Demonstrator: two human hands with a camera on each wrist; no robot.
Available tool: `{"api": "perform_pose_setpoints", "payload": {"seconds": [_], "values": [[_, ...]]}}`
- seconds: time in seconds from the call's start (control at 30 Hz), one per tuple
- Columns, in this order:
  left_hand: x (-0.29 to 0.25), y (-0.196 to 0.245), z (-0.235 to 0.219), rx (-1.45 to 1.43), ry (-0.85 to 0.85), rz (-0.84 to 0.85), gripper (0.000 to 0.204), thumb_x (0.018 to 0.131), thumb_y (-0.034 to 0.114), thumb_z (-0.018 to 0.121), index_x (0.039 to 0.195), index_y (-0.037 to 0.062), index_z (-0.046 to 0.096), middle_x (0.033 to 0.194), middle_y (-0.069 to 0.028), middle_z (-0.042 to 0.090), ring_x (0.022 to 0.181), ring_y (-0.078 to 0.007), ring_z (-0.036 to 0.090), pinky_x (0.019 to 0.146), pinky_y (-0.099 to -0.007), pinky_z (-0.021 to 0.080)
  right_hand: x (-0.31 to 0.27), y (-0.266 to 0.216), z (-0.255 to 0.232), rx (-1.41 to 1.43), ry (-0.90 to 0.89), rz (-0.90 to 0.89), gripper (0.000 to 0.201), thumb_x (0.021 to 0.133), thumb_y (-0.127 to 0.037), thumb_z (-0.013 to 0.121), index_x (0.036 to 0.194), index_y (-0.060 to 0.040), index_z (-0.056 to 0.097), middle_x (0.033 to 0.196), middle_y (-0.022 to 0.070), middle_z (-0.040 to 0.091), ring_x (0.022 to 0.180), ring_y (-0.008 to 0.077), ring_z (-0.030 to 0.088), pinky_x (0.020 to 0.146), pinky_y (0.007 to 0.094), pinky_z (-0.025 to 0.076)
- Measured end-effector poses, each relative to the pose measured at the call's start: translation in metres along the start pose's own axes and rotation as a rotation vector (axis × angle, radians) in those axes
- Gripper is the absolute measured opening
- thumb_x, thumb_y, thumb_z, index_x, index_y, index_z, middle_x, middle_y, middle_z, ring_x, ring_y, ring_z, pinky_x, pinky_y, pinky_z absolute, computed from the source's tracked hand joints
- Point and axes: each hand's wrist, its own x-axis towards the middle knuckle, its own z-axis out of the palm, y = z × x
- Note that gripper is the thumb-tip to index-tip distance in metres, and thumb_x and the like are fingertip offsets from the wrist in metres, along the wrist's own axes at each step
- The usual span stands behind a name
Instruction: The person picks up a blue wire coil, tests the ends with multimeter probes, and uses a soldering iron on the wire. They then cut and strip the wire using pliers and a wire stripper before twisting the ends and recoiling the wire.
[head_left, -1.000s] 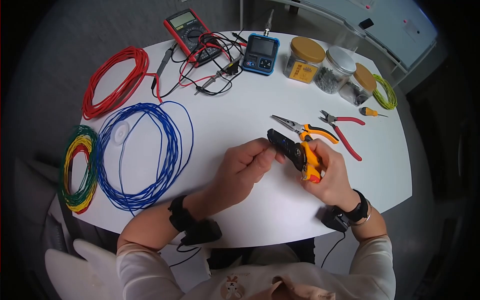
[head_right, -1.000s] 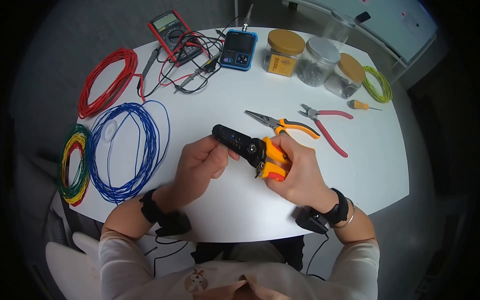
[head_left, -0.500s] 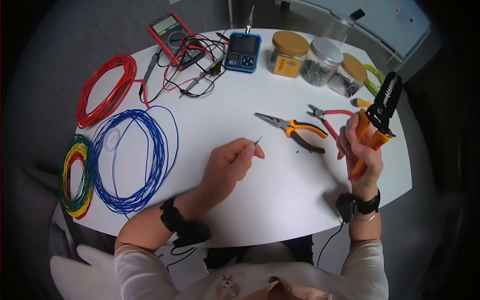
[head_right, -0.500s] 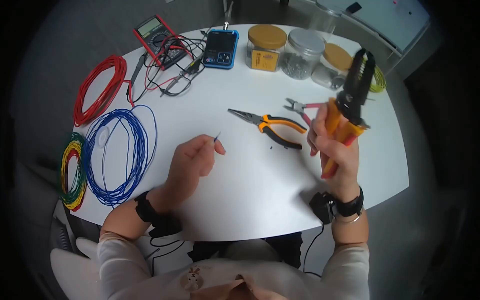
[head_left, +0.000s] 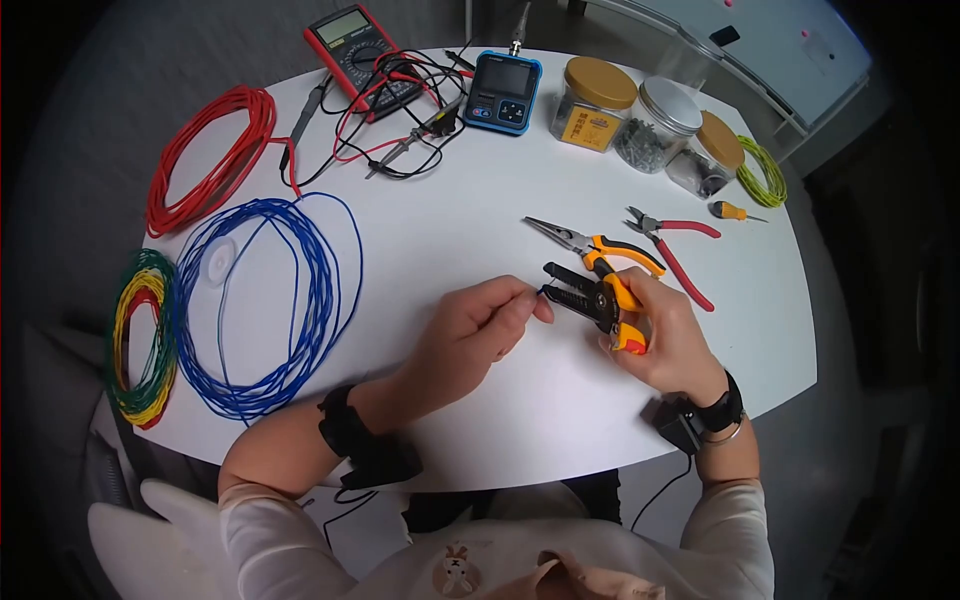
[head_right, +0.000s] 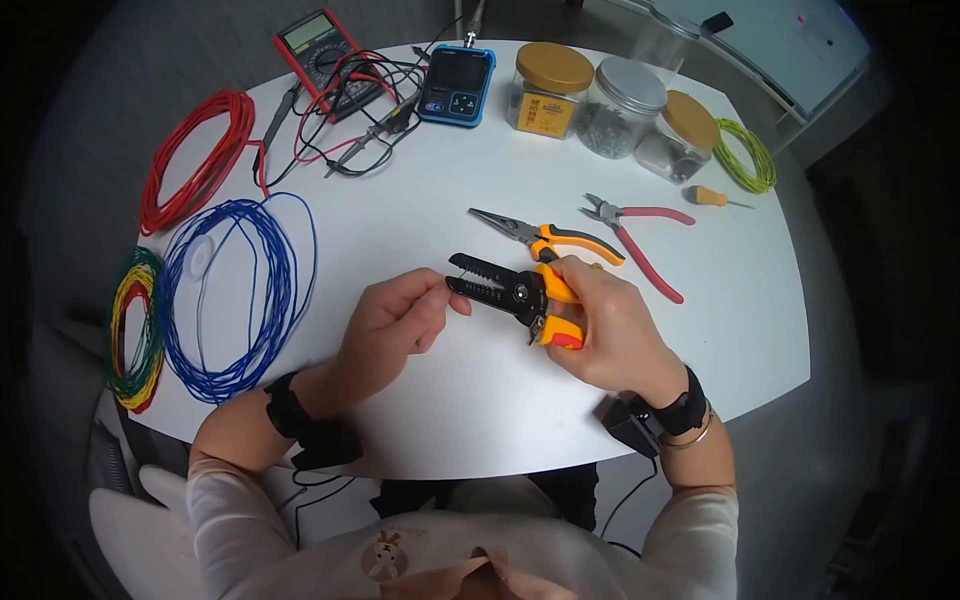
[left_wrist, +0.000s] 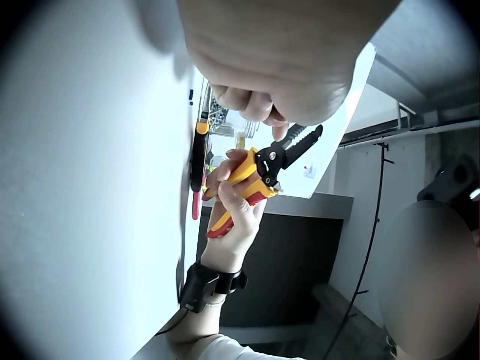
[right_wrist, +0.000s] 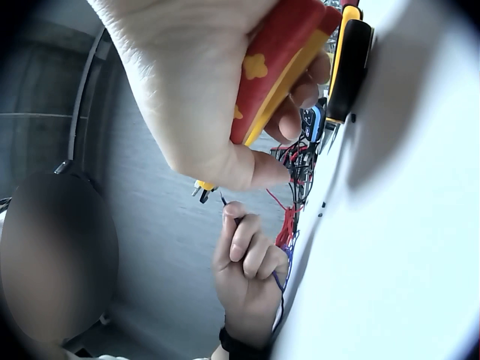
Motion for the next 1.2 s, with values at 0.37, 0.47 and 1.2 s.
{"api": "perform_pose_setpoints", "payload": {"seconds": [0.37,0.47,1.2], "values": [[-0.004,-0.002,0.004,-0.001,-0.037,0.039,0.025,0.097,0.017,0.041,0.096,-0.0013,0.059,0.058,0.0059,0.036,0.051,-0.0018,0.03,0.048,-0.0189,0.027,-0.002,0.004,0.006,-0.089,0.029,-0.093,0.049,0.057,-0.005,0.067,0.103,0.0024,0.052,0.083,0.0181,0.057,0.077,0.0335,0.057,0.069,0.0353,0.047],[-0.004,-0.004,0.003,0.016,-0.046,0.059,0.025,0.097,0.016,0.041,0.096,-0.0014,0.059,0.058,0.0057,0.037,0.052,-0.0021,0.03,0.048,-0.0192,0.028,-0.003,0.002,0.01,0.011,0.024,-0.08,0.048,0.058,-0.005,0.067,0.103,0.0014,0.052,0.083,0.0178,0.056,0.073,0.0327,0.056,0.065,0.0332,0.046],[-0.005,0.001,0.001,0.076,-0.056,0.062,0.027,0.099,0.021,0.038,0.096,0.0018,0.057,0.054,0.0049,0.039,0.048,-0.0019,0.03,0.046,-0.0179,0.027,0.002,-0.01,-0.001,0.665,-0.418,0.229,0.029,0.071,-0.011,0.066,0.096,-0.0034,0.054,0.073,-0.0004,0.046,0.066,0.0077,0.044,0.061,0.0203,0.036]]}}
